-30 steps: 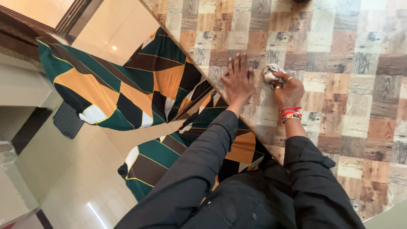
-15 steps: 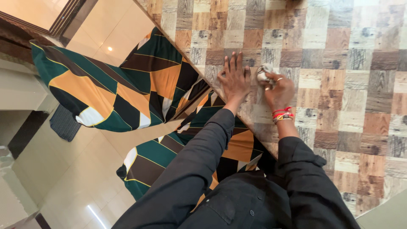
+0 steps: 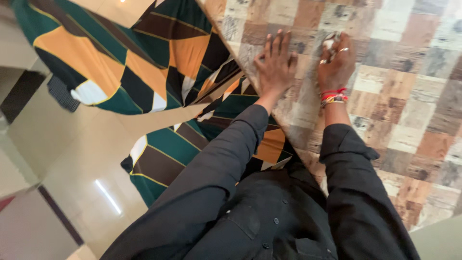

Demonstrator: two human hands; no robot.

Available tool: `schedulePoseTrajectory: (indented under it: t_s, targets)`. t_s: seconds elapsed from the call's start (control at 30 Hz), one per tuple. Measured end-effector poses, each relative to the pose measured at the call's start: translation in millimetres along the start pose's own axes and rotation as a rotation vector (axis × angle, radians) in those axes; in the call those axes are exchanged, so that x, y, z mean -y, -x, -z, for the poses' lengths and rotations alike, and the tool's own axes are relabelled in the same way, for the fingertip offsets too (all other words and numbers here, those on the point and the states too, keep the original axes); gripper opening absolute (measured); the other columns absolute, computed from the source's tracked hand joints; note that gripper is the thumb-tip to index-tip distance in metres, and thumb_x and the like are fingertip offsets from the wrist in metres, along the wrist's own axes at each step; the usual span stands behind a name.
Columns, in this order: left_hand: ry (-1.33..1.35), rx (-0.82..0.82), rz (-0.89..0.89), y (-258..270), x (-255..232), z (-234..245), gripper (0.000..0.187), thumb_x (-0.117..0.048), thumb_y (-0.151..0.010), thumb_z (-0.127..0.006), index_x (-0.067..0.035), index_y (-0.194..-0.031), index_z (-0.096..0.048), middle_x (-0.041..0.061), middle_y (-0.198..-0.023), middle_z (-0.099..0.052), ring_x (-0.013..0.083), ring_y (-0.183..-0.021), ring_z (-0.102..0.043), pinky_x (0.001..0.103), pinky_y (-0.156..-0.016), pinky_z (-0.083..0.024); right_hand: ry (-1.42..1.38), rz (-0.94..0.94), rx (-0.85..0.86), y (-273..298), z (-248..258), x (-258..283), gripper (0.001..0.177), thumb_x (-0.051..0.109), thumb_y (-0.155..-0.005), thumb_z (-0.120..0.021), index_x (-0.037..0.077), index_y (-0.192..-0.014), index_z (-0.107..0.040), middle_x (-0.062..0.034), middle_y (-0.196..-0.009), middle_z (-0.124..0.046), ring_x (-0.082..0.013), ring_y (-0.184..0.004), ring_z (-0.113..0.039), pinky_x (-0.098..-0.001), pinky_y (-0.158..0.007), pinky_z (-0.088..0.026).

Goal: The person wipes the surface of a dining table with a cloth and later positions a vase of white roses on it.

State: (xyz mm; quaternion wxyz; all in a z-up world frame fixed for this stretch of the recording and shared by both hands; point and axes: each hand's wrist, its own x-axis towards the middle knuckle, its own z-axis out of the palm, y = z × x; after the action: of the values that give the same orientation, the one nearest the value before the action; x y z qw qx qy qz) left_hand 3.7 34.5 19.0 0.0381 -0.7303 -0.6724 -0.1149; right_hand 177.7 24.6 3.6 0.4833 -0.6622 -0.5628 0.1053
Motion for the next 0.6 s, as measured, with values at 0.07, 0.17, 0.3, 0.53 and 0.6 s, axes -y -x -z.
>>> schedulePoseTrajectory:
  t_s: [0.07, 0.17, 0.3, 0.53, 0.6]
  targets:
    - [0.06, -0.024, 0.006, -0.1, -2.7, 2.8, 0.062, -0.049, -0.105, -0.037, -0.029, -0.163, -0.025, -0.001, -0.17, -0.03, 0.022, -0.159, -0.027, 0.049, -0.114, -0.028, -0.024, -0.014, 0.015, -5.1, -13.5, 8.0, 0.04, -0.002, -0.093, -0.075, 0.003, -0.131, -0.064, -0.015, -0.125, -0.071, -0.033, -0.112, -0.069, -0.0426, -0.097, -0.056]
    - [-0.019, 0.033, 0.02, -3.4, -6.2, 7.7, 0.064, -0.05, -0.103, -0.039, -0.029, -0.161, -0.025, -0.001, -0.168, -0.03, 0.022, -0.158, -0.026, 0.049, -0.113, -0.027, 0.035, 0.145, -0.004, -5.5, -15.2, 22.5, 0.038, -0.002, -0.089, -0.081, 0.008, -0.124, -0.069, -0.0162, -0.128, -0.072, -0.0347, -0.112, -0.069, -0.0421, -0.096, -0.055]
    - [0.004, 0.024, 0.019, -0.9, -7.0, 12.6, 0.065, -0.05, -0.103, -0.041, -0.029, -0.162, -0.025, -0.001, -0.169, -0.031, 0.0216, -0.158, -0.026, 0.047, -0.113, -0.027, -0.089, 0.137, 0.099, 21.9, -2.1, 46.3, 0.04, -0.002, -0.088, -0.083, 0.005, -0.126, -0.072, -0.015, -0.12, -0.074, -0.0353, -0.107, -0.068, -0.0429, -0.094, -0.055]
    - [0.066, -0.063, -0.016, 9.1, -5.2, 12.9, 0.061, -0.047, -0.108, -0.038, -0.027, -0.164, -0.025, -0.001, -0.171, -0.031, 0.0227, -0.16, -0.027, 0.045, -0.116, -0.027, -0.209, 0.1, 0.108, 52.3, 30.2, 48.7, 0.035, -0.001, -0.087, -0.083, 0.007, -0.12, -0.075, -0.0122, -0.121, -0.075, -0.0313, -0.11, -0.07, -0.0392, -0.096, -0.056]
    - [0.057, -0.066, -0.025, 0.4, -5.9, 12.9, 0.061, -0.048, -0.108, -0.038, -0.026, -0.164, -0.026, -0.001, -0.17, -0.031, 0.0233, -0.159, -0.027, 0.046, -0.116, -0.027, -0.197, 0.1, 0.09, 50.7, 31.7, 49.5, 0.033, 0.0, -0.086, -0.083, 0.008, -0.118, -0.076, -0.0117, -0.118, -0.076, -0.0314, -0.107, -0.071, -0.0398, -0.094, -0.056]
